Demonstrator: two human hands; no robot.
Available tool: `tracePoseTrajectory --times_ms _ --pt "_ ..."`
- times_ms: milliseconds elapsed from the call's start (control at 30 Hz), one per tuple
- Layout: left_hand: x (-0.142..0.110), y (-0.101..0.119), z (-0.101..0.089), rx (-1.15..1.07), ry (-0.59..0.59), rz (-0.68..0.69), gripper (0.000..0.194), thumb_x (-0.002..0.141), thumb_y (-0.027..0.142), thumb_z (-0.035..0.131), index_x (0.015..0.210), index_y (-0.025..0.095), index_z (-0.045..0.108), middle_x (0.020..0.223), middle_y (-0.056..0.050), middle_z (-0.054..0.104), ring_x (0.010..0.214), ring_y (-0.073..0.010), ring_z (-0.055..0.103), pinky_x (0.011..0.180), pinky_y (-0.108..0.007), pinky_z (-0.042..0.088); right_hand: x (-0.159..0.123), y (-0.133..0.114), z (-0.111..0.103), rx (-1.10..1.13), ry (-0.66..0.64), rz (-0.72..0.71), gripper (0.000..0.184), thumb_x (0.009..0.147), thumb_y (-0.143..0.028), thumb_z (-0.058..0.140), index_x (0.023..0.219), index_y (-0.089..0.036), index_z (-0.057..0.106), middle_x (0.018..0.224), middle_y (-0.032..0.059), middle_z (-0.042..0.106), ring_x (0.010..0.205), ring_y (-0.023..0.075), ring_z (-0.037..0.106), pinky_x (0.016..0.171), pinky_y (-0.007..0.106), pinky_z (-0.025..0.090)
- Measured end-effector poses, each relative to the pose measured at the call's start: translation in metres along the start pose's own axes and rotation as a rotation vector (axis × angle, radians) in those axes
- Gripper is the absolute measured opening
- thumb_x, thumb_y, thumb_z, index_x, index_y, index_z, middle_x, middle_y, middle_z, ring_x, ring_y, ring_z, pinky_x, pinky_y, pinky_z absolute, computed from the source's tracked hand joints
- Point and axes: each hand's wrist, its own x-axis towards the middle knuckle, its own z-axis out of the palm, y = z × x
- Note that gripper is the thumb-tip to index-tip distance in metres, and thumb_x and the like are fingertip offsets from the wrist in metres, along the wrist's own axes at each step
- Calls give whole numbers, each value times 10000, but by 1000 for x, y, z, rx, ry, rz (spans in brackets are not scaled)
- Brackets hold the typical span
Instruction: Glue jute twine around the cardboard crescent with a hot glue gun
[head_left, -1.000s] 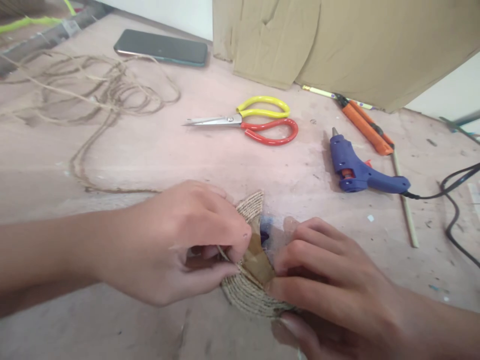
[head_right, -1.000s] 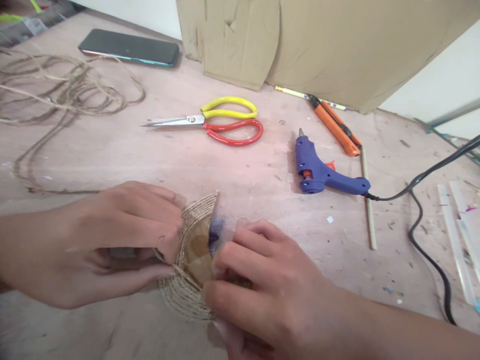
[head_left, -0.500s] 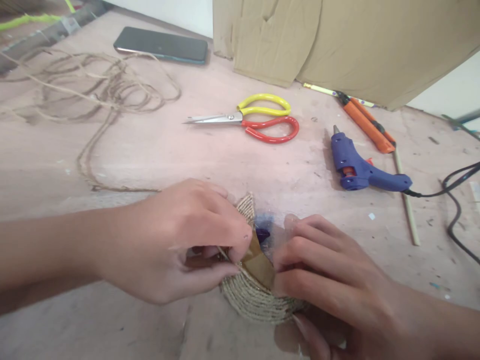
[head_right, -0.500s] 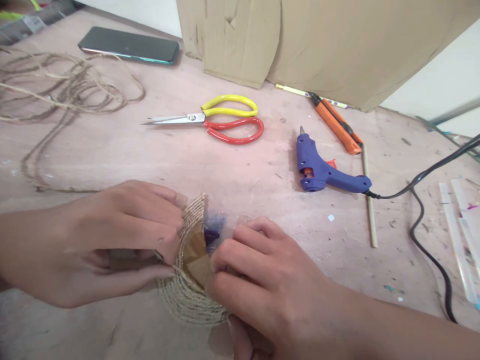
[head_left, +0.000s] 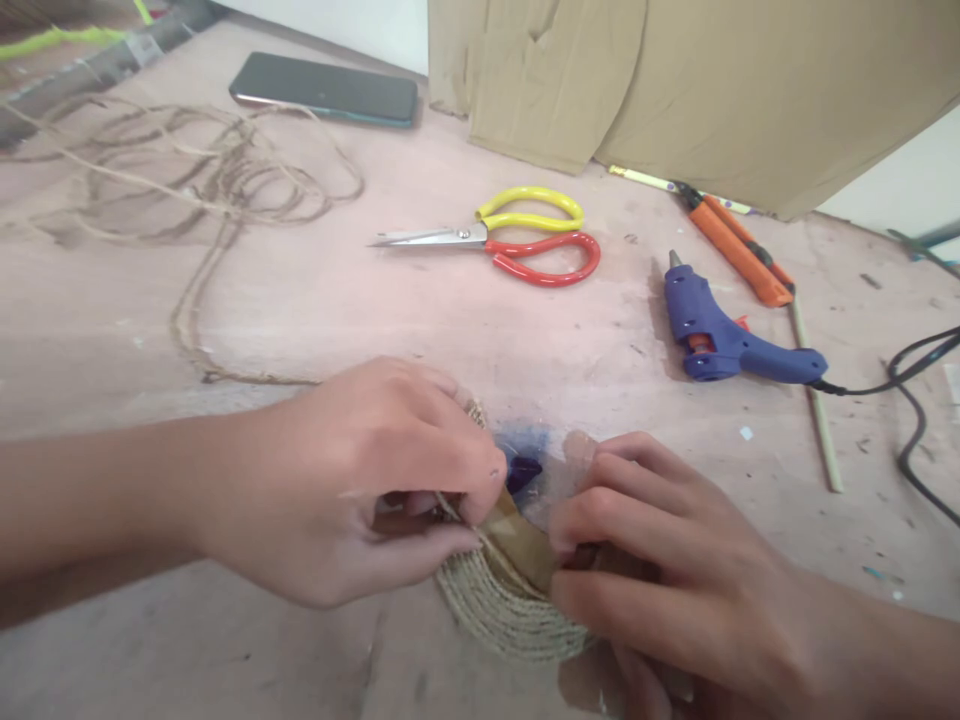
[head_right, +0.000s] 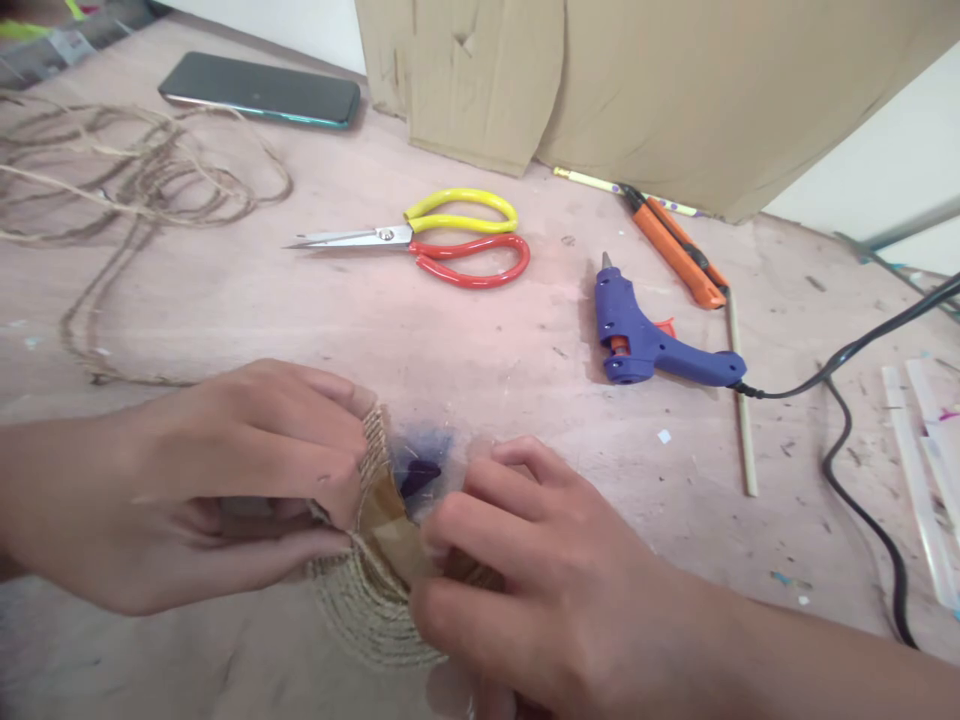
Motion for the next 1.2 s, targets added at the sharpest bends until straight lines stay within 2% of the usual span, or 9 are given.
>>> tracePoseTrajectory --times_ms 200,367,533,733,867,967,1067,1200 --pt "-1 2 -3 -5 -18 -9 168 1073 86 669 1015 242 692 768 21 750 668 -180 656 761 -358 564 -1 -16 3 5 30 163 161 1210 -234 572 1191 -183 724 1140 36 720 1011 214 585 1016 442 466" --pt "-3 6 -3 18 -4 -9 169 1076 90 666 990 232 696 744 28 717 665 -171 626 762 -349 565 -2 -17 3 12 35 178 199 1236 -290 558 1211 -215 740 1157 25 722 1024 212 606 1054 444 472" --pt "-2 3 -1 1 -18 -19 167 1071 77 673 1045 234 723 787 18 762 692 -179 657 777 -356 569 -1 -18 3 46 10 204 153 1216 -252 584 1190 -213 729 1126 11 718 1003 204 602 1013 437 470" --pt "1 1 -1 12 -23 -12 184 1065 85 662 954 231 679 754 19 724 689 -182 640 763 -352 563 0 -21 8 16 99 237 172 1213 -206 519 1215 -208 691 1126 12 750 1070 209 670 1170 449 472" --pt "1 4 -3 20 -21 -20 168 1079 88 657 1028 234 722 775 19 742 688 -181 638 769 -354 566 -1 -19 5 63 41 229 112 1191 -221 602 1217 -211 710 1132 11 731 1031 205 642 1104 434 482" --pt "0 5 -3 12 -14 -21 170 1088 95 661 1009 240 702 742 33 705 664 -175 621 759 -352 554 -2 -16 2 90 -12 208 91 1173 -239 663 1229 -211 728 1160 12 714 1038 200 620 1062 420 467" --pt "-2 4 -3 10 -12 -21 185 1084 100 668 960 237 664 712 45 658 655 -167 603 743 -344 544 0 -12 1 100 -18 193 125 1148 -205 685 1259 -209 743 1188 18 706 1059 200 619 1063 424 452" --pt "-3 3 -2 13 -7 -16 174 1074 82 656 1008 240 693 753 40 718 666 -168 647 765 -350 563 3 -10 -1 129 -23 191 175 1099 -143 680 1244 -213 752 1185 21 705 1057 203 638 1051 430 466"
